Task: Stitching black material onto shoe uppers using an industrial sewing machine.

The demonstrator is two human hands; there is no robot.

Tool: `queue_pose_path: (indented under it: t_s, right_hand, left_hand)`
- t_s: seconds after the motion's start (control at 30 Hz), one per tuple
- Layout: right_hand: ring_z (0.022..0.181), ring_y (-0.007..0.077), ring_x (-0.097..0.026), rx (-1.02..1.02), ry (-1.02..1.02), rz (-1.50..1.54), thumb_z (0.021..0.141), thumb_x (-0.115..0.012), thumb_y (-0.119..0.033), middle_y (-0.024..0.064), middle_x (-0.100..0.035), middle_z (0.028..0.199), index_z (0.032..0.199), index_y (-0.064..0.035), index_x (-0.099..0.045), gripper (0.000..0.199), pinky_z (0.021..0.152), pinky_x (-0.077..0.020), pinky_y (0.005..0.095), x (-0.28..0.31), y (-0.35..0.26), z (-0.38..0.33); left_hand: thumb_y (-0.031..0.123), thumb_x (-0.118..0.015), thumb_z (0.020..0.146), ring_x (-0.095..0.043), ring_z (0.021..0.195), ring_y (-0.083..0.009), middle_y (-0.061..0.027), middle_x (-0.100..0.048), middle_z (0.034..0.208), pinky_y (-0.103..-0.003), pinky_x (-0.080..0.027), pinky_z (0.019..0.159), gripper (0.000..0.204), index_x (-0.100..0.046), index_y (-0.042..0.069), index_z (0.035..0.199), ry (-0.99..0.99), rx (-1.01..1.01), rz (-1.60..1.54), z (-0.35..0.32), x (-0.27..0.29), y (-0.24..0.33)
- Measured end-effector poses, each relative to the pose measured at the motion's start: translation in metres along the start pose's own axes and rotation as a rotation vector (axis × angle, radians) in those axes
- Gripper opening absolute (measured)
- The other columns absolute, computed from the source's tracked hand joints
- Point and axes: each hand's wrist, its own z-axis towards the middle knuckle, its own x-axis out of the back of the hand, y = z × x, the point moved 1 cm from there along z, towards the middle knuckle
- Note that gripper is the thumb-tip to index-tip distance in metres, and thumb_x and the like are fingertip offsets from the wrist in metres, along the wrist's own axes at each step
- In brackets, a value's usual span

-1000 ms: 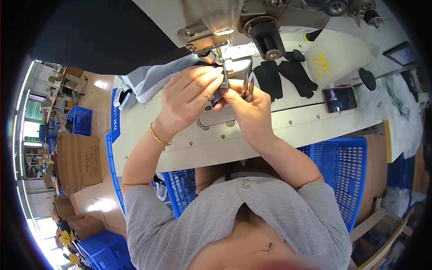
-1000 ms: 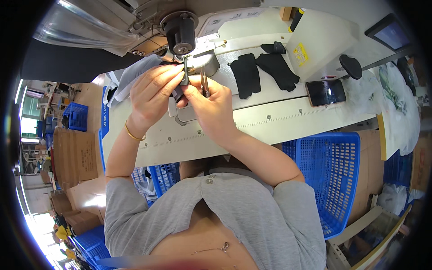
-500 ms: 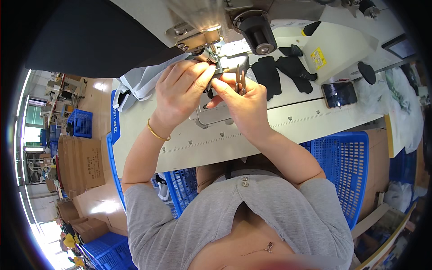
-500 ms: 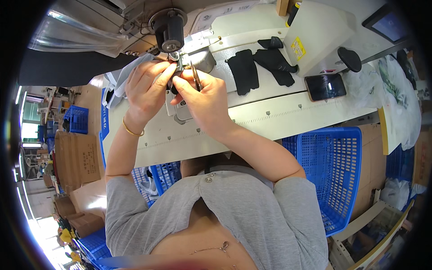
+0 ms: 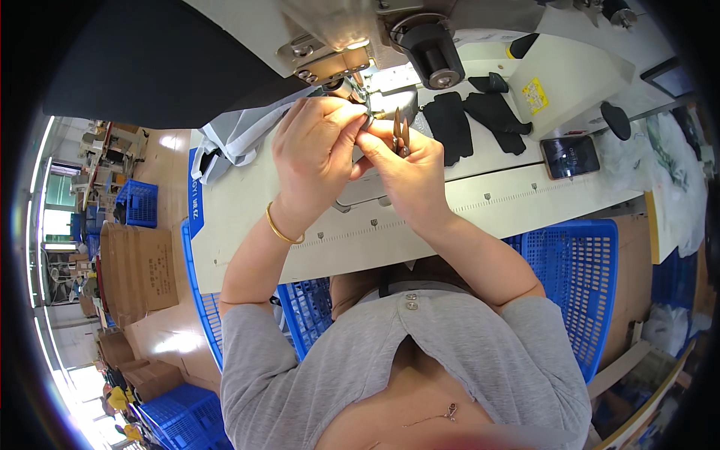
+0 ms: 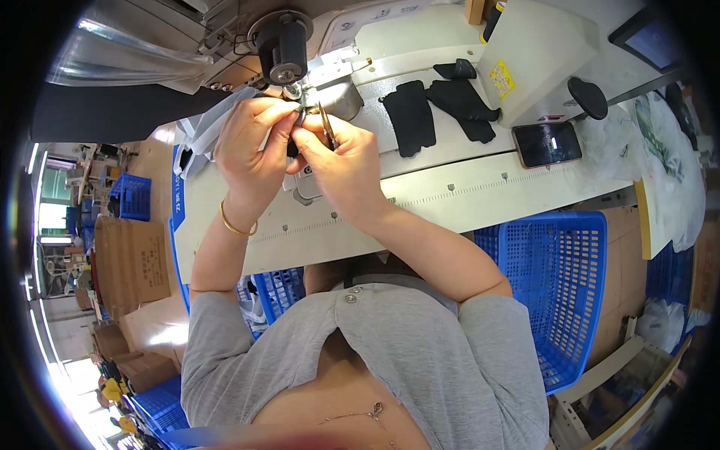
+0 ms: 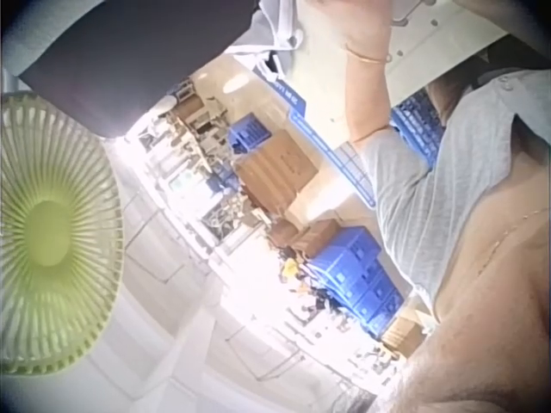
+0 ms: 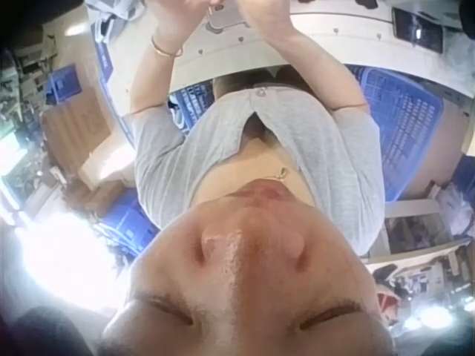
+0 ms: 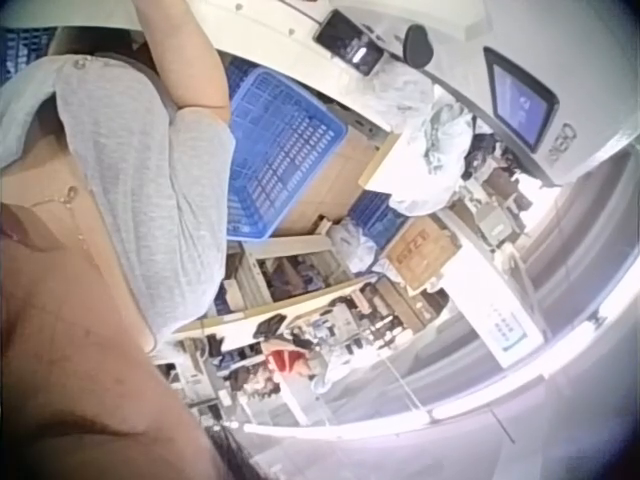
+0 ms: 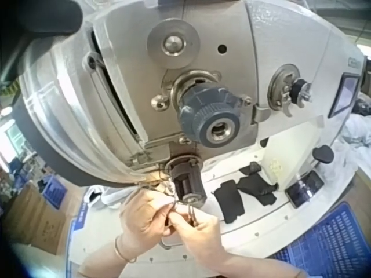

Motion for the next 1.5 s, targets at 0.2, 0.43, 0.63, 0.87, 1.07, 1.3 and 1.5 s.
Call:
queue_pose_path:
  t_s: [0.2, 0.43, 0.63, 0.87, 1.07, 1.3, 1.5]
  right_hand:
    - [0.062, 0.0104, -0.065, -0.012, 0.005, 0.011, 0.093, -0.059, -0.005, 0.0032, -0.067, 0.075, 0.095, 0.0025, -0.069, 0.012, 0.056, -0.0505, 0.0222, -0.002, -0.001, 0.000]
    - [0.061, 0.0117, -0.066, 0.025, -0.005, -0.025, 0.094, -0.059, -0.006, 0.0027, -0.066, 0.076, 0.093, 0.0021, -0.068, 0.013, 0.053, -0.0486, 0.0219, 0.003, 0.004, 0.001]
    - [0.063, 0.0101, -0.064, 0.001, 0.001, -0.006, 0.093, -0.059, -0.004, 0.0021, -0.065, 0.075, 0.093, 0.0033, -0.068, 0.012, 0.056, -0.0518, 0.0229, 0.000, 0.000, 0.000]
    - [0.062, 0.0102, -0.064, 0.008, 0.003, 0.008, 0.093, -0.058, -0.003, 0.0023, -0.064, 0.071, 0.091, 0.0036, -0.066, 0.011, 0.056, -0.0528, 0.0235, 0.002, 0.003, -0.001]
    - [0.062, 0.0107, -0.065, 0.016, 0.008, -0.006, 0.093, -0.058, -0.004, 0.0026, -0.064, 0.071, 0.094, 0.0035, -0.067, 0.011, 0.055, -0.0520, 0.0231, 0.002, 0.003, -0.001]
    - [0.061, 0.0066, -0.059, 0.013, -0.002, -0.058, 0.093, -0.055, -0.003, 0.0021, -0.064, 0.074, 0.106, 0.0029, -0.066, 0.018, 0.055, -0.0479, 0.0228, 0.000, 0.007, -0.003]
    - [0.070, 0.0059, -0.056, 0.033, -0.099, -0.086, 0.093, -0.051, -0.003, 0.0031, -0.064, 0.085, 0.120, 0.0039, -0.060, 0.029, 0.060, -0.0463, 0.0234, -0.002, 0.008, -0.005]
  left_hand:
    - [0.008, -0.071, 0.062, -0.062, 0.076, -0.0211, -0.0045, -0.063, 0.086, -0.032, -0.051, 0.066, 0.027, -0.068, 0.004, 0.089, -0.062, -0.138, 0.108, 0.005, 0.005, -0.002]
    - [0.010, -0.069, 0.057, -0.065, 0.081, -0.0220, -0.0052, -0.065, 0.089, -0.033, -0.054, 0.072, 0.035, -0.070, 0.003, 0.091, -0.203, -0.384, 0.240, 0.020, 0.015, 0.004]
    - [0.020, -0.067, 0.056, -0.063, 0.080, -0.0205, -0.0056, -0.062, 0.087, -0.033, -0.053, 0.071, 0.039, -0.067, 0.002, 0.090, -0.090, -0.401, 0.284, 0.010, 0.009, -0.002]
    - [0.020, -0.070, 0.053, -0.065, 0.076, -0.0222, -0.0066, -0.064, 0.087, -0.033, -0.052, 0.068, 0.040, -0.066, 0.002, 0.089, -0.020, -0.311, 0.175, 0.005, 0.004, 0.000]
    - [0.015, -0.073, 0.052, -0.065, 0.077, -0.0223, -0.0062, -0.065, 0.086, -0.033, -0.052, 0.068, 0.040, -0.066, 0.002, 0.089, -0.039, -0.294, 0.127, 0.009, 0.004, 0.002]
    - [0.003, -0.072, 0.057, -0.065, 0.082, -0.0241, -0.0076, -0.065, 0.091, -0.035, -0.053, 0.072, 0.036, -0.069, 0.001, 0.093, -0.092, -0.204, 0.155, 0.005, 0.007, 0.007]
    - [-0.005, -0.066, 0.064, -0.065, 0.085, -0.0272, -0.0103, -0.066, 0.097, -0.035, -0.053, 0.073, 0.036, -0.070, -0.001, 0.100, -0.100, -0.141, 0.116, -0.002, 0.011, 0.003]
